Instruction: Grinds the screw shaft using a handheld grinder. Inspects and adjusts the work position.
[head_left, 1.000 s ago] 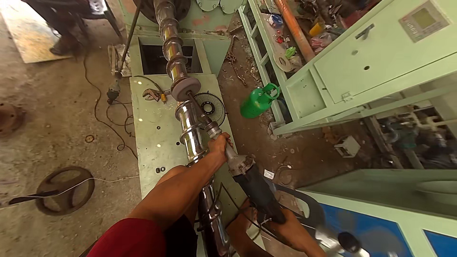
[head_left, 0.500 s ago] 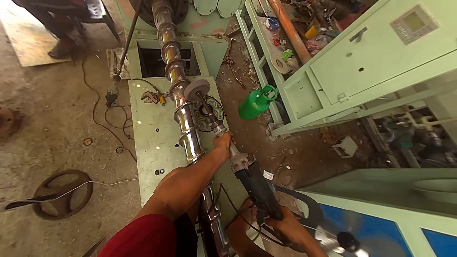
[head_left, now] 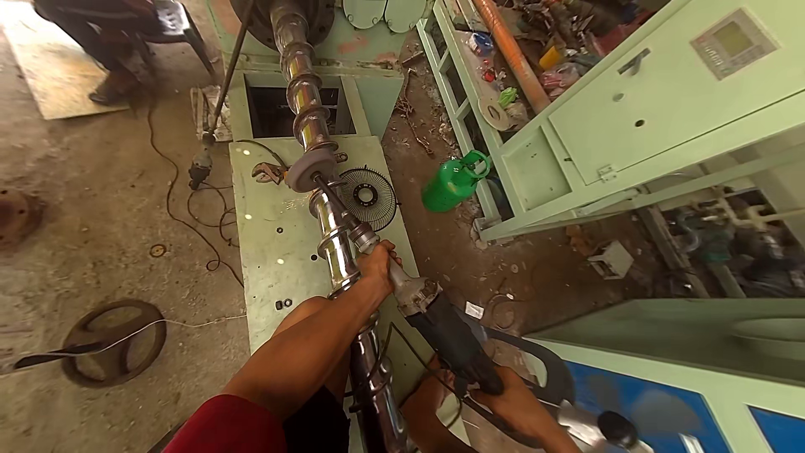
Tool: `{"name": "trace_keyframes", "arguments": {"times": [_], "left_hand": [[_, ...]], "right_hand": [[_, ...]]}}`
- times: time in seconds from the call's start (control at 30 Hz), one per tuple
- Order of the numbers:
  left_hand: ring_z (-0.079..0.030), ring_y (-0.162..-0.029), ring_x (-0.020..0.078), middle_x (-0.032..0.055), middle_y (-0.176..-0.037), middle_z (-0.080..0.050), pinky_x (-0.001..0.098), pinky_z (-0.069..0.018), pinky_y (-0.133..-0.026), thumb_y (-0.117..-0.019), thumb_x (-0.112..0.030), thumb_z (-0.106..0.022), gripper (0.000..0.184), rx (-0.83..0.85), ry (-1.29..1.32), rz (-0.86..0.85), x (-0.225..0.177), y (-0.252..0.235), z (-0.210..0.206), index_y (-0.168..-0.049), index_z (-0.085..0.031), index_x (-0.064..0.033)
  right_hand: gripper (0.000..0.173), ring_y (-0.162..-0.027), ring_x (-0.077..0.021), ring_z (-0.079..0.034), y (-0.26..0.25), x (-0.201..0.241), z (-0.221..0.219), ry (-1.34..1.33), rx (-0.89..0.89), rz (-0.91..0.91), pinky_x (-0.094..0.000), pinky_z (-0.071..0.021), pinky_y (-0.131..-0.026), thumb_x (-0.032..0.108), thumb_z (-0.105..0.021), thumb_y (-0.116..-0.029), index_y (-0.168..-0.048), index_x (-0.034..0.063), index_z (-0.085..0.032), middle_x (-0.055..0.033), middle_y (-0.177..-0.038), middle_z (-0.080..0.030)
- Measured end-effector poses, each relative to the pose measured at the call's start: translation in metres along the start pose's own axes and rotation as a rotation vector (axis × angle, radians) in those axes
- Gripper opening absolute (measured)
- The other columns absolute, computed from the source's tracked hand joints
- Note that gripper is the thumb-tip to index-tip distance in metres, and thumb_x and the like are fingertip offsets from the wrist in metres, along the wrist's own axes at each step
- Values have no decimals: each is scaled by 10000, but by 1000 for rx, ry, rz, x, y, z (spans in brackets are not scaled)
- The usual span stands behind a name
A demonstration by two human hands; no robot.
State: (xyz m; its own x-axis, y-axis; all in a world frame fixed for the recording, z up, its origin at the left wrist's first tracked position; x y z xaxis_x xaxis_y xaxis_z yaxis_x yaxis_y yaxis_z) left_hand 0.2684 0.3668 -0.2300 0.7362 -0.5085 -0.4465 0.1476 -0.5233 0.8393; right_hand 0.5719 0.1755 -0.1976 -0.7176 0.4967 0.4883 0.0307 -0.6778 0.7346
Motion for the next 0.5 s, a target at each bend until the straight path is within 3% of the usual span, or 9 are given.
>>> {"name": "trace_keyframes", "arguments": {"times": [0.17,0.33,0.5], "left_hand": [[-585,-508,203,103,-682,-567,340,-553,-487,-902,-50,-670,190,70,-46,-11,5,-7,-22,-1023,-525,-26],[-592,-524,194,104,-706,-576,325,-550,-488,-886,-38,-697,239,85,-79,7,14,-22,-45,-1056,-530,-21],[-600,-543,179,97,-722,-585,312,-555,-504,-887,-41,-714,243,71,-123,22,20,-29,-48,-1059,-545,-11]], "right_hand": [[256,-530,-133,-609,1,-3,-2,-83,13,-16,-370,-551,-550,272,-814,-782,-989,131,-761,-14,-699,-687],[236,-458,-139,-568,-1,-5,-3,-231,36,-47,-334,-510,-468,225,-816,-789,-981,100,-760,-36,-597,-635],[278,-468,-137,-564,-1,-5,-6,-270,71,-69,-329,-511,-482,215,-822,-803,-1025,69,-742,-37,-602,-629]]}}
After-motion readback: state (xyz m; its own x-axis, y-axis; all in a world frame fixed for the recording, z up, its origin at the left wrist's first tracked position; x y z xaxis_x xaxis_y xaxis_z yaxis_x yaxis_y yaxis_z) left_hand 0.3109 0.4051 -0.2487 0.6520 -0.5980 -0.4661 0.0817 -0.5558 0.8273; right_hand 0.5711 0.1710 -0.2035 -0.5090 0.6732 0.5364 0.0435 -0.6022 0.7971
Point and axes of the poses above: each hand's wrist, its own y-axis away from the middle knuckle, its own z-axis out of the back of the hand, x = y × z, the point moved 9 cm from there along -y, towards the middle knuckle
